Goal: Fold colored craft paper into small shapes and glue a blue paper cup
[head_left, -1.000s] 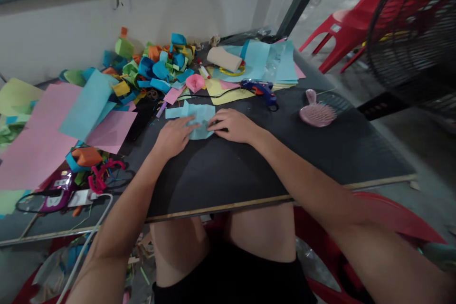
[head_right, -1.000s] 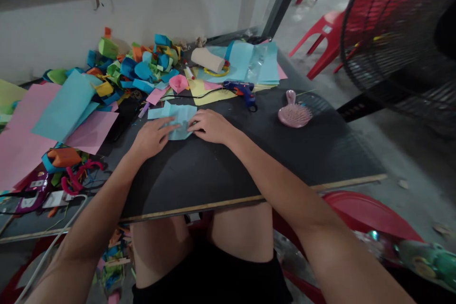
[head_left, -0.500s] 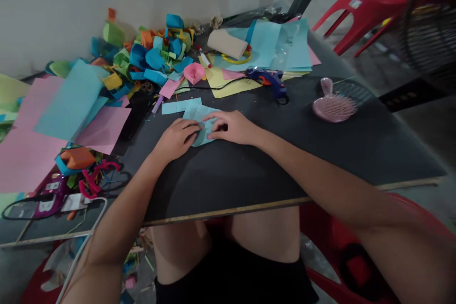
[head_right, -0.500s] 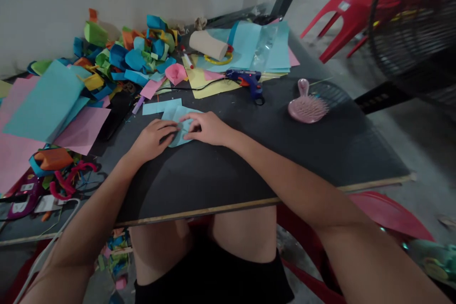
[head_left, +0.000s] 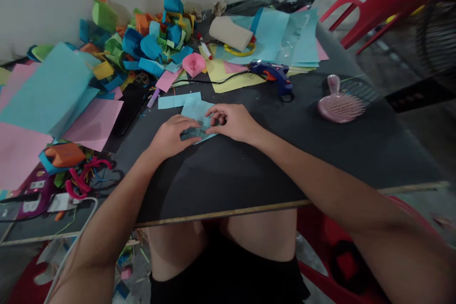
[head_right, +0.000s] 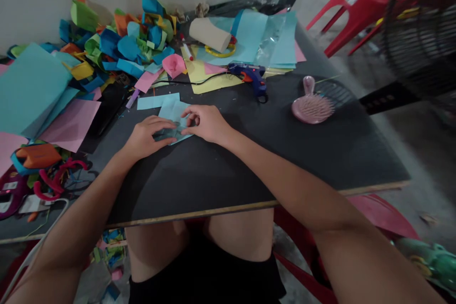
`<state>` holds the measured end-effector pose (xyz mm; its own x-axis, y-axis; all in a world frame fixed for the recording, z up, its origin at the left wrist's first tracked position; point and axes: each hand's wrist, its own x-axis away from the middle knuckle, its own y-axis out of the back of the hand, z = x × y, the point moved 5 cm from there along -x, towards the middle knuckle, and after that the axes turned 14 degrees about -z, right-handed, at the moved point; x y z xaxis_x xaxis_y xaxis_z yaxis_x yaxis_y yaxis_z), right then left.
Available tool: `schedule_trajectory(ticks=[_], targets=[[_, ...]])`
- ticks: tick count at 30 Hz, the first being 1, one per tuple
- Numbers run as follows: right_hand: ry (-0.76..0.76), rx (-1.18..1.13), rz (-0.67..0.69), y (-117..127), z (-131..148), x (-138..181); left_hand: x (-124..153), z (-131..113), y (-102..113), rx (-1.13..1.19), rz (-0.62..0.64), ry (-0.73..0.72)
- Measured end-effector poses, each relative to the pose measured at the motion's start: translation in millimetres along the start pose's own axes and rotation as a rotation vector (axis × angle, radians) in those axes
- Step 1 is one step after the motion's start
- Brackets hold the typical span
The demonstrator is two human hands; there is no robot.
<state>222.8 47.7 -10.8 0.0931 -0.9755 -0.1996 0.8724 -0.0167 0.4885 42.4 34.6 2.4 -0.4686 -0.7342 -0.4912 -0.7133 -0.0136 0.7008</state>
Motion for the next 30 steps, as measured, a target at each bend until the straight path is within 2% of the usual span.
schedule_trajectory(ticks=[5, 11, 21, 24, 30], targets=[[0.010, 0.070, 0.012, 0.2, 3.6, -4.3, -0.4, 1.9, -2.1, -0.010, 0.038, 0.011], [0.073, 0.143, 0.019, -2.1, 6.0, -4.4, -1.9, 1.8, 0.2, 0.004, 0.024, 0.034], [0.108, 0.135, 0.018, -4.3, 4.7, -5.4, 0.5, 0.3, 3.0, 0.002, 0.048, -0.026], [0.115, 0.134, 0.018, -4.7, 5.4, -5.0, 1.6, -0.7, 2.8, -0.033, 0.077, -0.014], [0.100, 0.139, -0.005, -4.3, 5.8, -4.2, 1.6, 0.7, 3.7, -0.063, 0.042, 0.025]])
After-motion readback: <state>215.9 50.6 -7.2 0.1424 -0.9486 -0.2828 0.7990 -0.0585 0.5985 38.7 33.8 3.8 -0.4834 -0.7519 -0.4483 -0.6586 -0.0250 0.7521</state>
